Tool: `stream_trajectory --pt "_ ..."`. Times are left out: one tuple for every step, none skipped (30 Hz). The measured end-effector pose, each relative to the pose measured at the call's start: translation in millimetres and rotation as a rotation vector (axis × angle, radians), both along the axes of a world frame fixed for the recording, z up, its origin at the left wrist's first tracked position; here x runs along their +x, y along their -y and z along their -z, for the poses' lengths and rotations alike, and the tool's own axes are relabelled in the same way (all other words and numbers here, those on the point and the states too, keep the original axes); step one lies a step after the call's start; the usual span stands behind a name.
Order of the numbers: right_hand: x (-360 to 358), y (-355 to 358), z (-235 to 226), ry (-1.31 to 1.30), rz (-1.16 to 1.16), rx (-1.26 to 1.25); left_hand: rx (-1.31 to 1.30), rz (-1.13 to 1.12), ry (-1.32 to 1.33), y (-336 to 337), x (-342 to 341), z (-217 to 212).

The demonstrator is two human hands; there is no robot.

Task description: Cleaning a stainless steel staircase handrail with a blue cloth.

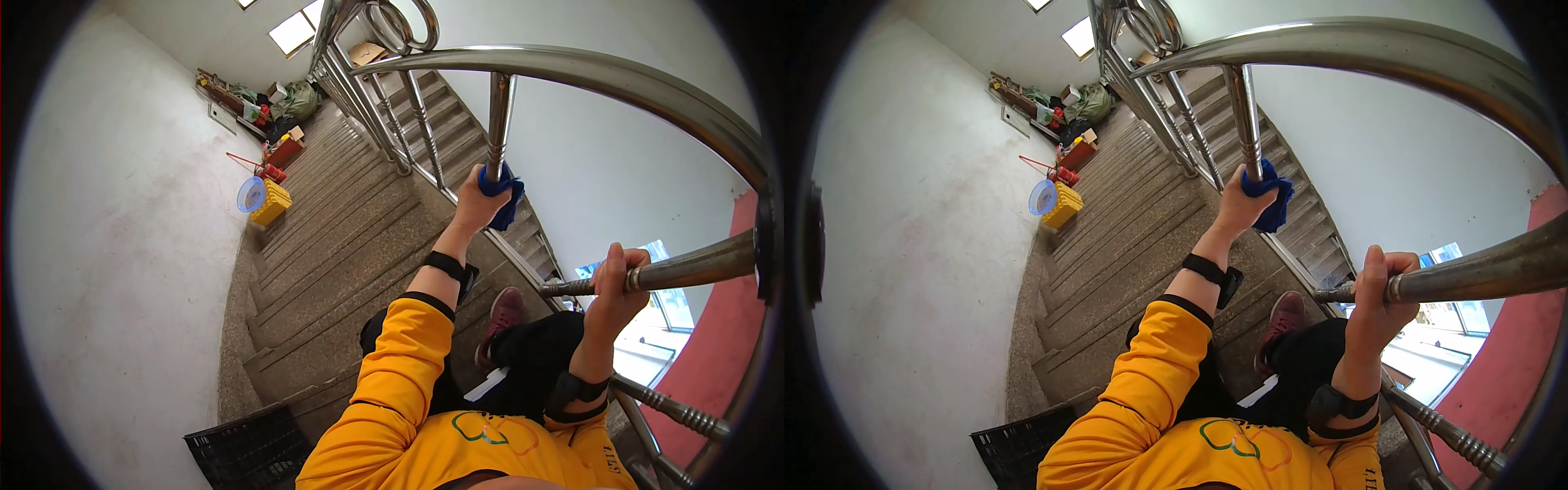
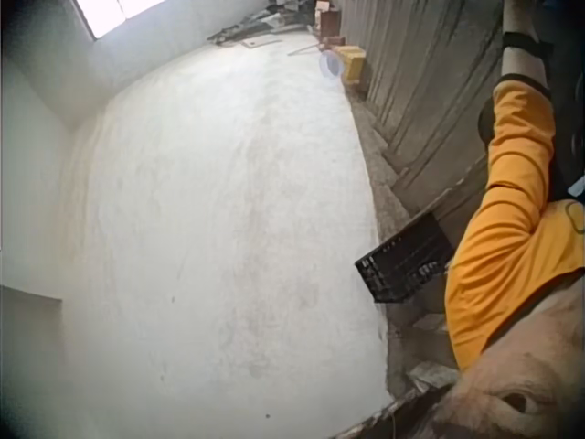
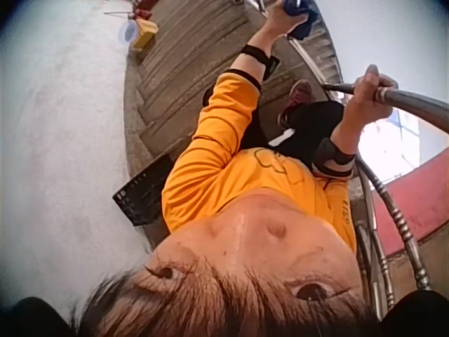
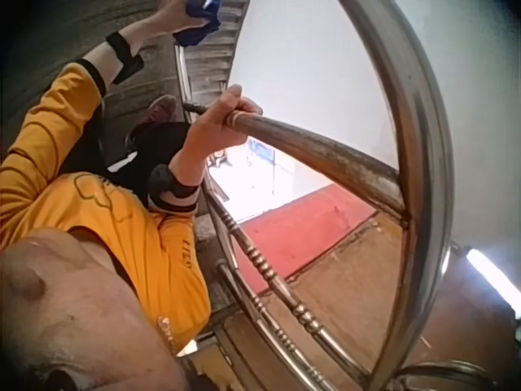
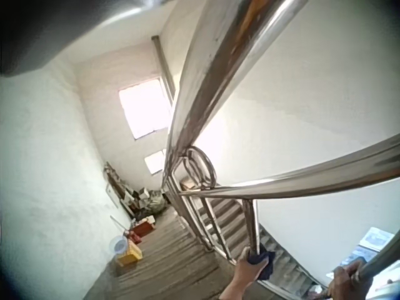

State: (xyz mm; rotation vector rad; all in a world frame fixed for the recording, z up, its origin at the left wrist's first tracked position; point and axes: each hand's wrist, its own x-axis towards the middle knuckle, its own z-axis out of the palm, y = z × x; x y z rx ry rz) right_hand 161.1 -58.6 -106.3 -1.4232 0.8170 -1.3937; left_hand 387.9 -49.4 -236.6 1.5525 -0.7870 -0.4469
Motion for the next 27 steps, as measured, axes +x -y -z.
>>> stream_trajectory --pt "0 0 -1 0.000 0.008 0.011 -0.033 0.025 -0.016 1 0 5" --pt "0 0 -2 0.001 0.015 0.021 -0.034 0.026 -0.016 2 1 9" --pt "0 1 -2 0.000 0.017 0.020 0.003 0.027 -0.014 2 1 14" --pt "0 1 -1 0.001 0.016 0.011 0.041 0.026 -0.012 1 1 18" --pt "0 1 -1 0.002 0.015 0.003 0.040 0.027 -0.012 1 1 22" --pt "0 1 -1 0.002 0.015 0.002 0.045 0.016 -0.014 2 1 26" --pt "0 1 -1 -0.003 0.021 0.004 0.051 0.005 -0.017 2 1 30" --pt "0 1 -2 -0.007 0.026 0.006 0.051 0.005 -0.017 2 0 33" --pt "-1 1 -1 -0.007 0.026 0.006 0.112 -0.013 -0.016 1 0 37" --pt "-2 2 -1 0.011 0.010 0.011 0.173 -0.028 -0.017 1 -2 39" --pt "-3 3 0 0.029 -0.006 0.016 0.172 -0.026 -0.017 1 -3 40" --pt "-4 3 0 0.028 -0.004 0.015 0.203 -0.058 0.023 0 -4 42" --pt "-4 3 0 0.019 -0.004 0.014 0.234 -0.090 0.064 0 -5 42" --pt "-4 3 1 0.009 -0.004 0.013 0.234 -0.088 0.064 0 -5 41" --pt "-4 3 1 0.008 -0.003 0.013 0.268 -0.092 0.077 0 -4 41" --pt "-3 3 0 0.013 -0.007 0.006 0.302 -0.096 0.091 0 -4 40" --pt "-3 3 0 0.018 -0.012 -0.001 0.302 -0.096 0.091 0 -4 39" --pt "-3 2 0 0.018 -0.012 -0.001 0.307 -0.101 0.083 0 -4 38" --pt "-4 3 0 0.015 -0.011 0.005 0.311 -0.105 0.073 1 -6 36" --pt "-4 4 0 0.012 -0.009 0.011 0.310 -0.104 0.072 2 -7 33" --pt "-4 4 0 0.010 -0.009 0.010 0.331 -0.108 0.080 2 -8 31" --pt "-2 4 1 0.011 0.003 -0.002 0.352 -0.114 0.088 2 -8 28" --pt "-1 4 1 0.013 0.014 -0.013 0.352 -0.115 0.089 2 -9 25" --pt "-1 4 2 0.014 0.013 -0.013 0.356 -0.120 0.097 2 -9 23" --pt "-1 4 2 0.012 0.017 -0.013 0.360 -0.124 0.106 2 -9 21" --pt "-1 5 3 0.010 0.020 -0.012 0.360 -0.124 0.108 3 -9 19" --pt "0 5 4 0.012 0.020 -0.012 0.368 -0.139 0.128 4 -9 18"
